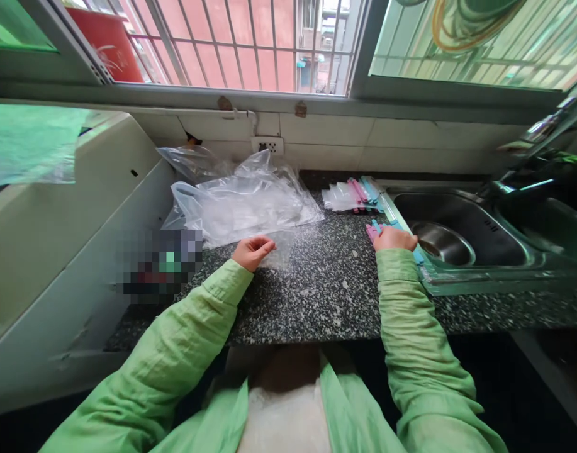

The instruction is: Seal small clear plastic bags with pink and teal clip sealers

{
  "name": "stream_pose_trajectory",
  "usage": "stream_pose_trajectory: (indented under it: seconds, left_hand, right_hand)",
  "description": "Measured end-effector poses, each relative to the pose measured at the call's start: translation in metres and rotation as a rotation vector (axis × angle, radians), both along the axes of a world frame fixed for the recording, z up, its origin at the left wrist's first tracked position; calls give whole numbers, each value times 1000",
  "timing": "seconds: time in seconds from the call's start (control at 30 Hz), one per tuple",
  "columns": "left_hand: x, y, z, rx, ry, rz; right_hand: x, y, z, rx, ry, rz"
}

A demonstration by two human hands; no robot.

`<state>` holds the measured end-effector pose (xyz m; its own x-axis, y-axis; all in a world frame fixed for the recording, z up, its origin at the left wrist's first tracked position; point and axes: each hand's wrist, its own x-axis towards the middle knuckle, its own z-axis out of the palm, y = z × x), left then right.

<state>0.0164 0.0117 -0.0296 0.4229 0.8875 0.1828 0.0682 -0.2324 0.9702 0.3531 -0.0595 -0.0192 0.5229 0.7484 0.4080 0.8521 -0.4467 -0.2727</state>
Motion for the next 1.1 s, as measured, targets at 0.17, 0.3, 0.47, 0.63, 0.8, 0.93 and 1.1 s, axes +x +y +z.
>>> stream_pose_trajectory:
  seconds: [0.17,0.3,0.47,0.63,0.8,0.93,1.1]
  left_hand:
    - [0,0,2,-26,-20,3]
    - [-1,2,-1,-33,-25,-5]
    - [-1,5,-5,-48,-20,-9]
    - [-1,9,-7,-55,-24,10]
    - [-1,6,-2,-64,-48,15]
    - [2,2,4,-107,-71,24]
    - [3,0,7,-165,-76,6]
  right_hand:
    - [-4,4,-7,46,27,16]
    - [-6,5,-9,87,-27,35]
    - [-19,13,-9,-134,-8,95]
    - [-22,13,-11,-172,-202,179]
    - [-24,6,-5,-292,-259,128]
    - [-34,8,0,-367,-251,181]
    - [-61,8,12,-6,-295,336]
